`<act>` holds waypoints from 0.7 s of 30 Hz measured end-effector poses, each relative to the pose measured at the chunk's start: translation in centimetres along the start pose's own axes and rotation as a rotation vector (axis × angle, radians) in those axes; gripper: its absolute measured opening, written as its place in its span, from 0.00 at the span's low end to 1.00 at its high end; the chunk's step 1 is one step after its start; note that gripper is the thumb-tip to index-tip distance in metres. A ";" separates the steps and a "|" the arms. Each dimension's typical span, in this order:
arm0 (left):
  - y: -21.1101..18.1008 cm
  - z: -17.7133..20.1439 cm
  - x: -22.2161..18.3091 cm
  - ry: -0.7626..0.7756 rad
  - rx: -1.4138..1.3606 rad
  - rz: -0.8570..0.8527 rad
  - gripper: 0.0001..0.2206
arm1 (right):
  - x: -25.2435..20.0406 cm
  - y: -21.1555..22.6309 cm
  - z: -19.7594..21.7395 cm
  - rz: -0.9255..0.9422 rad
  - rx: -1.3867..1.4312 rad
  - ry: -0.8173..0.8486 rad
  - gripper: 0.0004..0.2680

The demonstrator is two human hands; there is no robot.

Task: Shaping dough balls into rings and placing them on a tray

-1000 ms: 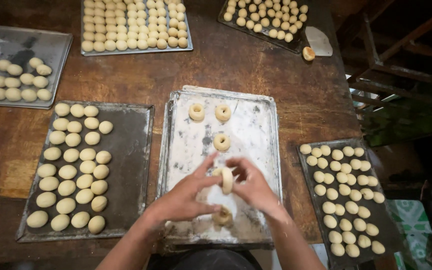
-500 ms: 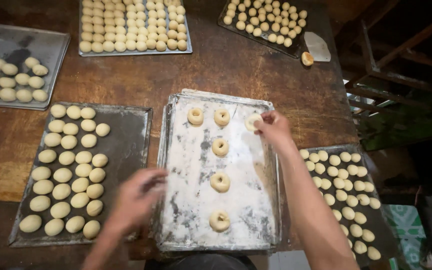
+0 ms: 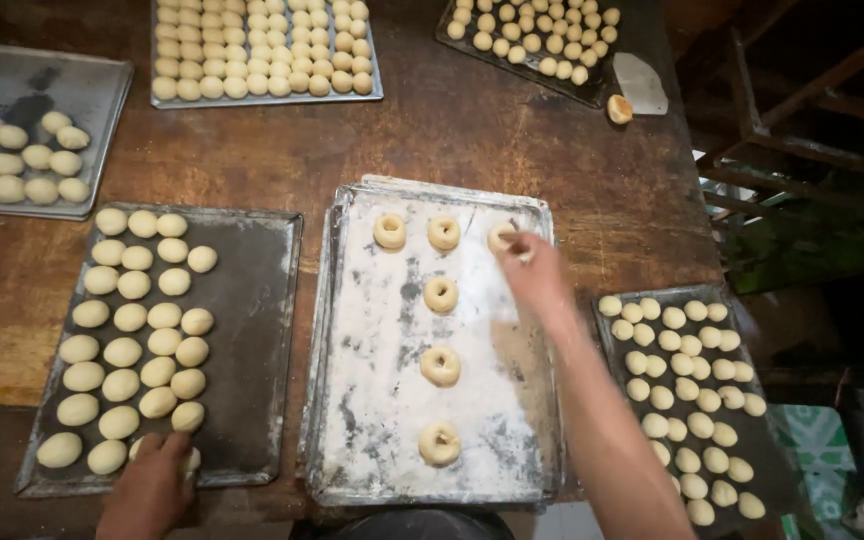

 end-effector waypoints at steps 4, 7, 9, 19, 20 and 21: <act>-4.3 5.4 -1.9 -0.247 -0.323 -0.075 0.17 | -6.2 -0.1 -3.3 0.041 0.035 0.211 0.13; -12.0 11.8 -5.1 -0.450 -0.560 -0.285 0.24 | -11.7 0.5 -7.0 0.043 0.095 0.478 0.13; -17.2 15.7 -7.5 -0.558 -0.639 -0.441 0.30 | -14.4 0.7 -8.7 0.076 0.135 0.629 0.14; -27.4 20.3 -8.7 -0.095 -1.163 -0.610 0.27 | -13.6 -2.1 -6.2 0.312 0.723 0.460 0.11; -28.0 19.4 -7.8 -0.074 -1.342 -0.627 0.17 | -12.8 -3.0 -6.1 0.357 0.757 0.384 0.12; -28.1 19.6 -7.8 -0.075 -1.343 -0.627 0.17 | -13.1 -2.7 -6.3 0.358 0.757 0.384 0.12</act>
Point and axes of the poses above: each hand's wrist, its own x-axis towards the middle knuckle, its own z-axis out of the back of the hand, y = z × x, the point moved 5 cm from there along x, towards the middle knuckle, and after that the axes turned 10 degrees about x, right-handed, at the moved point
